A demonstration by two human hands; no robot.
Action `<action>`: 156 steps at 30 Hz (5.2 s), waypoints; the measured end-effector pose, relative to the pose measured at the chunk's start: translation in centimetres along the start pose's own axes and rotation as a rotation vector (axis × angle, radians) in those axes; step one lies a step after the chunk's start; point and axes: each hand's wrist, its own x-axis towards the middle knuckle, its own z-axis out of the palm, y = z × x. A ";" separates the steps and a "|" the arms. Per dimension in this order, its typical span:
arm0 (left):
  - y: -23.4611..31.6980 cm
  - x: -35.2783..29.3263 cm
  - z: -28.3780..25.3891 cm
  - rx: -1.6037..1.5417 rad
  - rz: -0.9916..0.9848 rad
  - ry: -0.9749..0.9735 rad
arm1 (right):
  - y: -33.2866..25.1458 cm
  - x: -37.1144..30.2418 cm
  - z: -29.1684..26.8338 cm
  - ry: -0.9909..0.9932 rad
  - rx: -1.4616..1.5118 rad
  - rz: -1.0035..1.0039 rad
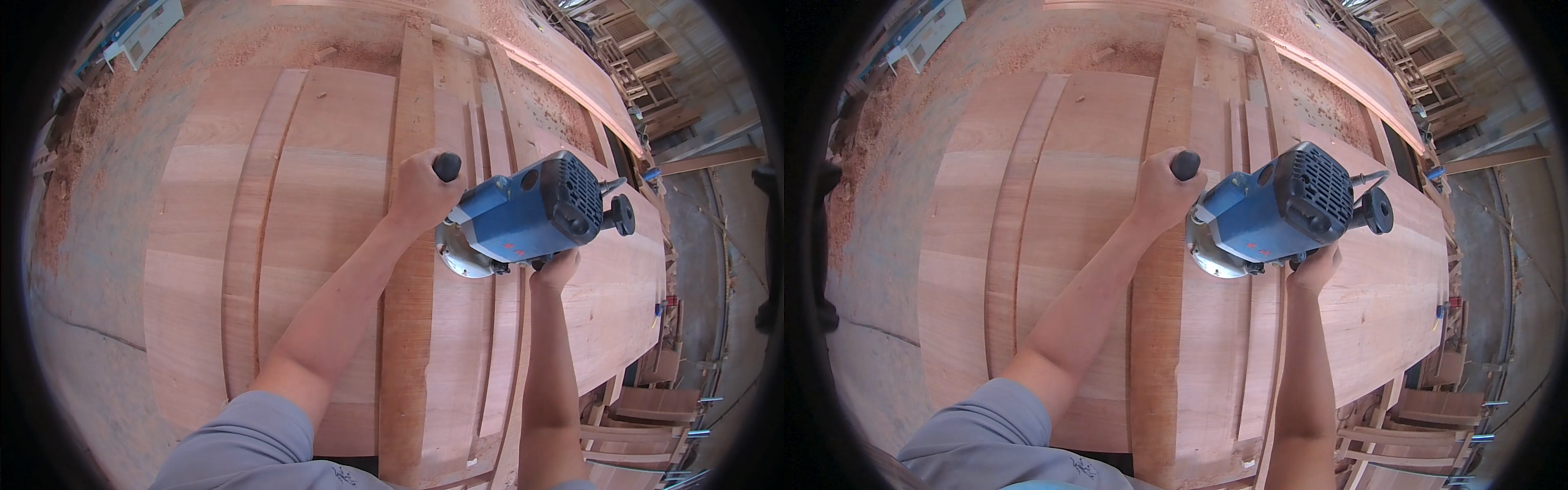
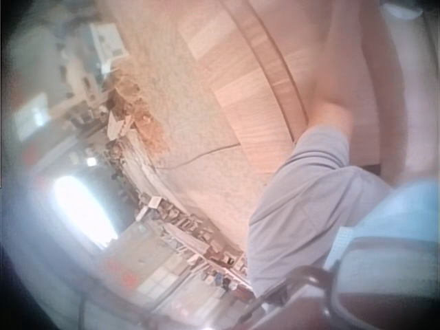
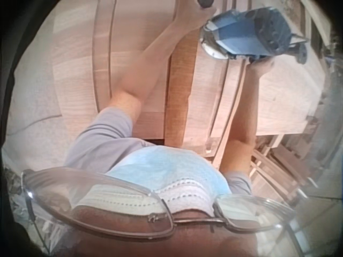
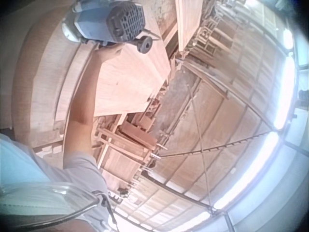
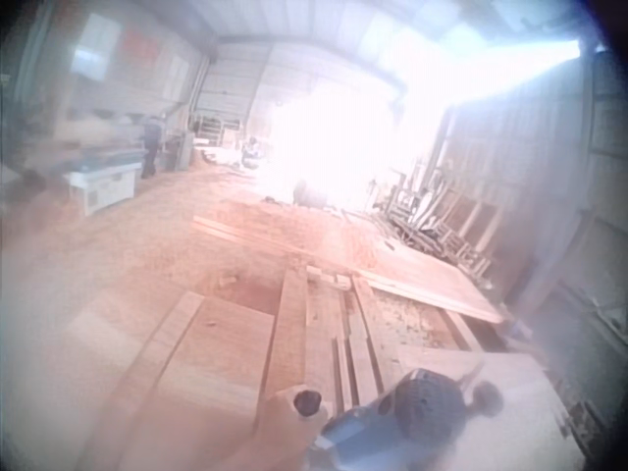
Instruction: The person uses a handheld electric router to cut a groove along a wooden plank. They guide the tool steadily along a straight guide strip, creating a continuous channel in the wood surface.
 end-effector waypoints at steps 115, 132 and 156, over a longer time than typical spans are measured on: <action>0.5 1.1 -0.7 0.079 0.100 -0.031 | 1.9 1.4 -3.6 -0.064 0.076 0.004; 1.0 1.6 -0.9 0.053 0.117 -0.038 | 0.5 -0.2 -2.3 -0.008 0.064 0.046; 2.2 2.3 -1.4 0.038 0.085 -0.090 | 0.3 -0.6 -3.0 -0.068 0.103 0.018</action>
